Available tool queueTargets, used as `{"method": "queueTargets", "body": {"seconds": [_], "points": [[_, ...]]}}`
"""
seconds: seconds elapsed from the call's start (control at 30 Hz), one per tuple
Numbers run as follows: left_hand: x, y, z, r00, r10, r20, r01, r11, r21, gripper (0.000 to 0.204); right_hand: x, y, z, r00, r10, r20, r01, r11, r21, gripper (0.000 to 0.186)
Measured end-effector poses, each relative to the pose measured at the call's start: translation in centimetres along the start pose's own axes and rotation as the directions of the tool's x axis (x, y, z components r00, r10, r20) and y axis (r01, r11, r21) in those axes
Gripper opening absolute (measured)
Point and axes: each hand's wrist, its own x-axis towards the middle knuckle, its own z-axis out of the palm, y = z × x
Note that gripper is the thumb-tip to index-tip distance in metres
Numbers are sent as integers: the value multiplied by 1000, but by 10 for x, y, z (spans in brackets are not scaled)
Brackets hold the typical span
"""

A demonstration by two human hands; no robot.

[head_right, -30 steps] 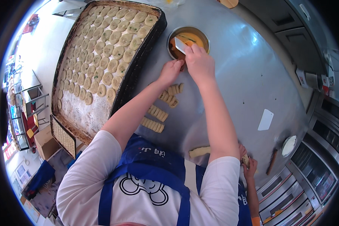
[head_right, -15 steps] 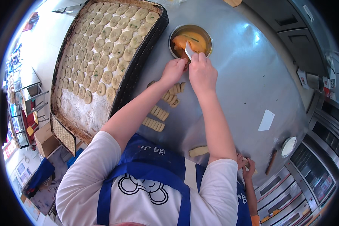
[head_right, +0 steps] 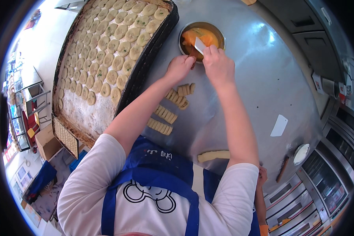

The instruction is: The person places small pieces of dough onto a large metal tray and later uses a scraper to scoop filling from a bowl.

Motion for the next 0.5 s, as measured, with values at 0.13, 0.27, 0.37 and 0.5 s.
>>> {"method": "queueTargets", "body": {"seconds": [0.13, 0.27, 0.37, 0.5], "points": [[-2, 3, -6, 998, -29, 57, 29, 1000, 4, 41, 6, 17, 8, 998, -58, -8, 58, 998, -2, 6], [-6, -2, -2, 991, -77, 113, 92, 987, -134, 37, 5, 23, 1, 995, -88, -54, 90, 995, 51, 6], [-8, 1, 0, 993, -67, 96, 82, 983, -165, 32, 0, 8, -22, 992, -85, -92, 92, 993, 74, 8], [-14, 17, -6, 998, -23, 63, 20, 999, 47, 39, -11, -11, -32, 982, -180, -50, 183, 981, 61, 21]]}}
